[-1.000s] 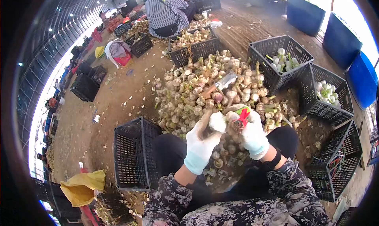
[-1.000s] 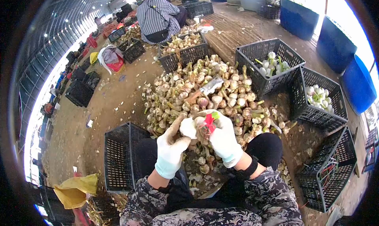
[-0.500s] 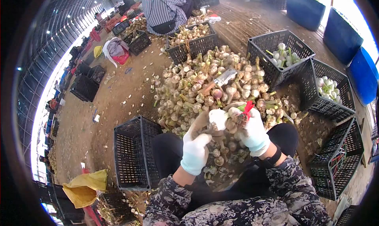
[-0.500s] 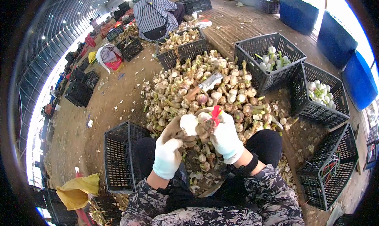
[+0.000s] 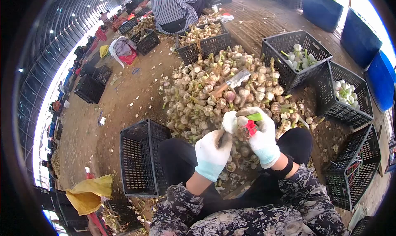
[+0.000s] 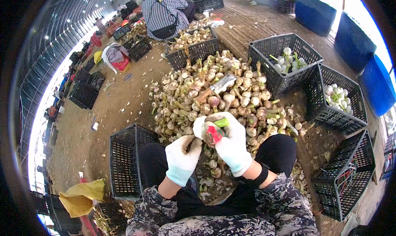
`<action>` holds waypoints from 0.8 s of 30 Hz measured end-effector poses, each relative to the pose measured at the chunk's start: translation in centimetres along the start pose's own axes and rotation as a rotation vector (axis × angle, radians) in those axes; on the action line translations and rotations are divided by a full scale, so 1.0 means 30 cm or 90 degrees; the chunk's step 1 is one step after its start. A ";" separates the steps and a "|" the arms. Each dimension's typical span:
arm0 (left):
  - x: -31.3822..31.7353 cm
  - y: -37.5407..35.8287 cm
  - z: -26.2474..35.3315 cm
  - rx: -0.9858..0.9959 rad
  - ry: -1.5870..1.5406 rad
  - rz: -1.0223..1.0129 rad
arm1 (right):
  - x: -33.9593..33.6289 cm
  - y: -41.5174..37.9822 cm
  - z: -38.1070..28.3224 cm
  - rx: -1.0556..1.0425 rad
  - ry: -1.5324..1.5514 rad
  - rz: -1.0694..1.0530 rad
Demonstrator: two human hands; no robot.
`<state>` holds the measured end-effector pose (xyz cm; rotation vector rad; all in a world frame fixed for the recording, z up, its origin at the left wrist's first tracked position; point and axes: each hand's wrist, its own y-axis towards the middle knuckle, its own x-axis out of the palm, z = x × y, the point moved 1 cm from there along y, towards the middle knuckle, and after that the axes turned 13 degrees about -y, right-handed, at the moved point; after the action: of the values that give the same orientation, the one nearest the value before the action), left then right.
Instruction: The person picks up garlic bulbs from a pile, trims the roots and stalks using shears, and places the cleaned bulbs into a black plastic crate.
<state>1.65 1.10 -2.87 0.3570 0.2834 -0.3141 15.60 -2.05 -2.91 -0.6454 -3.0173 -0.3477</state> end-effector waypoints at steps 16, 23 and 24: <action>-0.043 0.074 -0.106 -0.065 -0.060 -0.146 | -0.213 0.089 0.081 0.278 0.583 0.055; -0.213 0.091 -0.116 -0.046 0.001 -0.013 | -0.615 0.332 0.154 0.206 0.457 0.019; -0.246 0.100 -0.080 -0.028 0.055 0.044 | -0.680 0.378 0.213 0.155 0.513 0.056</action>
<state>-4.56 6.54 -1.76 0.3373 0.3616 -0.2242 38.92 1.32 -8.42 -0.4616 -2.2071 -0.1700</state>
